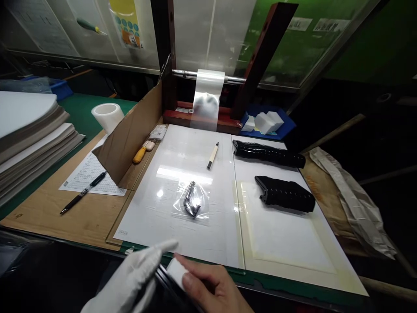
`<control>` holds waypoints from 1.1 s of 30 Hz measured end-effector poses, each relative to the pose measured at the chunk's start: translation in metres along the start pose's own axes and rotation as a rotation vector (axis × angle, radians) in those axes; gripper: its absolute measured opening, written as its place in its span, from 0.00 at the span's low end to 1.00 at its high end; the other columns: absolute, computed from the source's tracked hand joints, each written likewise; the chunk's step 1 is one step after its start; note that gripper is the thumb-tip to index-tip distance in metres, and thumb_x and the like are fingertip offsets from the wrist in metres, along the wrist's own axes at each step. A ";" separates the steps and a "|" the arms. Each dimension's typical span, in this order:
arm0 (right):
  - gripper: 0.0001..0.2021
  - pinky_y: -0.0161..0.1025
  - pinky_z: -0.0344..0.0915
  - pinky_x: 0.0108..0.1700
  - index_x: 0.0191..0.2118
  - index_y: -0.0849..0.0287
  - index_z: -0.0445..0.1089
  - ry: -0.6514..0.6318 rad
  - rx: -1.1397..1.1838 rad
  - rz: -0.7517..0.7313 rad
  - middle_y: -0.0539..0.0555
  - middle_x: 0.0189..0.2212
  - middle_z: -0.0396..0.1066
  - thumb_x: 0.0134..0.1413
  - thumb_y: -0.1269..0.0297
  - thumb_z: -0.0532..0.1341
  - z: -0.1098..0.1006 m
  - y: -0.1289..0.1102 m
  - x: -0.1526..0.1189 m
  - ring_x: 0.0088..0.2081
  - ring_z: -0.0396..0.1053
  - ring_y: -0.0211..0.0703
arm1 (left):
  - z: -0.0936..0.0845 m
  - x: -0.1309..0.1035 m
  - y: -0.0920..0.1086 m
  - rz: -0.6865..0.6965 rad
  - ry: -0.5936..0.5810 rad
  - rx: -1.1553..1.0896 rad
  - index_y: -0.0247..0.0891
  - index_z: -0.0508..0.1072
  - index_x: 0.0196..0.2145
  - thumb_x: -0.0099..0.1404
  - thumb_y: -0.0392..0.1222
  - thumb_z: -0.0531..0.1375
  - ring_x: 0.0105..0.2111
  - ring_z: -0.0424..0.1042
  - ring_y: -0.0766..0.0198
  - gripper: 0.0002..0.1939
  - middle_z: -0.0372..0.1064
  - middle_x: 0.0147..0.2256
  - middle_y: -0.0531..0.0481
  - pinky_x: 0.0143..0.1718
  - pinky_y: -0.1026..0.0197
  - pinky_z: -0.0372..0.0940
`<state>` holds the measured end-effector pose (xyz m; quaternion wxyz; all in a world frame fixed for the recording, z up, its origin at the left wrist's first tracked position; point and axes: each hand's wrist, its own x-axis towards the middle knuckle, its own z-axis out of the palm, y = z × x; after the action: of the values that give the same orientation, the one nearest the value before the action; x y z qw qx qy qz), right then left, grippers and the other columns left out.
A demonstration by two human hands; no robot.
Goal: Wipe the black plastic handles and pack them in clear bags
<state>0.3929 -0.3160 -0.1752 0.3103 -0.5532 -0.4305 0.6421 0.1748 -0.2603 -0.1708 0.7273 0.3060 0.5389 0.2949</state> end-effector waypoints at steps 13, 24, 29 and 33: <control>0.24 0.53 0.68 0.60 0.65 0.47 0.64 0.571 -0.637 -0.647 0.57 0.67 0.58 0.66 0.70 0.58 0.038 0.018 0.024 0.66 0.59 0.52 | 0.028 0.014 -0.032 -0.190 -0.076 -0.155 0.38 0.70 0.23 0.63 0.69 0.57 0.08 0.53 0.71 0.30 0.52 0.08 0.57 0.09 0.70 0.49; 0.26 0.53 0.71 0.53 0.64 0.50 0.63 0.436 -0.921 -0.720 0.58 0.65 0.60 0.63 0.77 0.56 0.023 0.017 0.017 0.61 0.61 0.53 | 0.020 0.009 -0.052 0.122 0.112 0.009 0.41 0.80 0.35 0.54 0.43 0.71 0.52 0.74 0.45 0.10 0.78 0.46 0.39 0.34 0.59 0.77; 0.26 0.52 0.72 0.52 0.63 0.51 0.65 0.451 -0.916 -0.709 0.59 0.64 0.61 0.62 0.77 0.56 0.021 0.015 0.014 0.60 0.63 0.53 | 0.011 0.007 -0.055 0.163 0.130 0.108 0.45 0.82 0.36 0.48 0.47 0.72 0.54 0.73 0.37 0.15 0.79 0.46 0.39 0.28 0.58 0.77; 0.23 0.50 0.72 0.53 0.63 0.50 0.65 0.462 -0.906 -0.627 0.57 0.64 0.63 0.64 0.74 0.57 0.018 0.012 0.012 0.59 0.63 0.51 | 0.004 0.006 -0.061 0.182 0.151 0.164 0.45 0.82 0.40 0.47 0.52 0.72 0.52 0.74 0.38 0.21 0.78 0.50 0.40 0.25 0.60 0.76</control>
<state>0.3743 -0.3144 -0.1914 0.3037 -0.6023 -0.7257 0.1354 0.1860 -0.2952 -0.2198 0.6275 0.3890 0.5842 0.3370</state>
